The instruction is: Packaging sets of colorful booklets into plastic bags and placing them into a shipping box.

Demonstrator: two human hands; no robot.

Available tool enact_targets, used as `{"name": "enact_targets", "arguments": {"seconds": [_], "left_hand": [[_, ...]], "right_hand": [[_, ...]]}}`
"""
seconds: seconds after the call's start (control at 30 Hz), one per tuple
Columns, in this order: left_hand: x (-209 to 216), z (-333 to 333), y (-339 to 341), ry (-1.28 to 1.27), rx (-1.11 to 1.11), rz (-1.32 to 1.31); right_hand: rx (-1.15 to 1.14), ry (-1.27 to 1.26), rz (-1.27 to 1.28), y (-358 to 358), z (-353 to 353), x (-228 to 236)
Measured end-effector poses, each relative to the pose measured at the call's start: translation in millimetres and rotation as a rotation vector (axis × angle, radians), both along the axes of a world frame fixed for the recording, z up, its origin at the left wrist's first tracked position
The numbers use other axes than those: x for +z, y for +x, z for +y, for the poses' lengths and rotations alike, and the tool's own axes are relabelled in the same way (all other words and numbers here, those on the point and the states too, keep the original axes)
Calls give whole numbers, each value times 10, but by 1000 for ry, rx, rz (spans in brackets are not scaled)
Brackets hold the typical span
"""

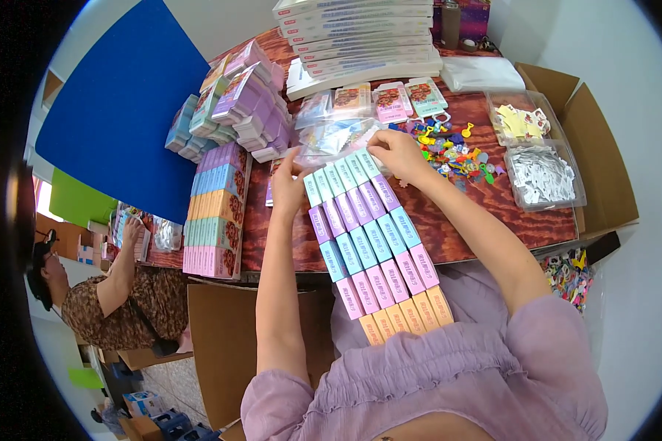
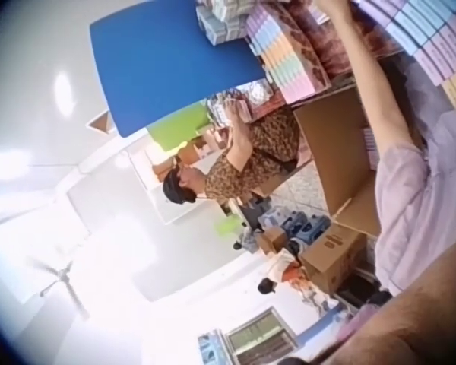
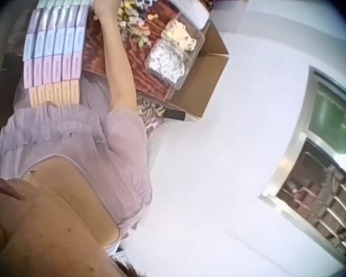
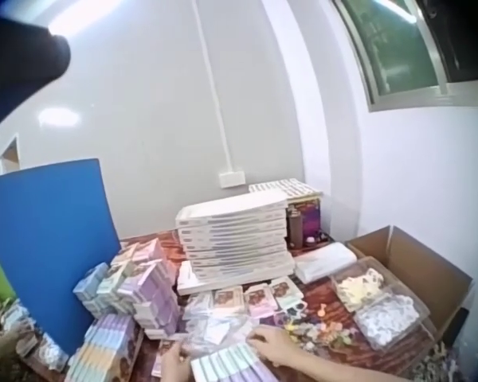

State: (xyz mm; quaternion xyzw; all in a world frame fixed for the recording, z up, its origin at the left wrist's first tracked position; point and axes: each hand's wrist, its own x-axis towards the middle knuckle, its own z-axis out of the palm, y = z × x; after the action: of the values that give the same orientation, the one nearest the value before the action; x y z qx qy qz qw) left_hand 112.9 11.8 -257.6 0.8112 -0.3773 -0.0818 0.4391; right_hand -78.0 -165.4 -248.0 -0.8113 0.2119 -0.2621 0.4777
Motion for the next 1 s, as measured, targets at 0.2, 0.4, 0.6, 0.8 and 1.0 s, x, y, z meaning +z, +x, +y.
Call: {"name": "enact_targets", "arguments": {"seconds": [0.2,0.4,0.6,0.8,1.0], "left_hand": [[146,185,-100,-58,19,-192],[258,465,-595,-320,80,-487],[53,856,-1023,-334,114,-688],[-220,894,-1183,-402,213,-268],[-509,467,-724,-592,9,522]], "right_hand": [[51,371,-14,-82,9,123],[104,109,-156,-310,166,195],[160,-107,-202,-687,414,268],[77,70,-229,-779,518,46],[-13,-1,-132,-426,270,-469]]}}
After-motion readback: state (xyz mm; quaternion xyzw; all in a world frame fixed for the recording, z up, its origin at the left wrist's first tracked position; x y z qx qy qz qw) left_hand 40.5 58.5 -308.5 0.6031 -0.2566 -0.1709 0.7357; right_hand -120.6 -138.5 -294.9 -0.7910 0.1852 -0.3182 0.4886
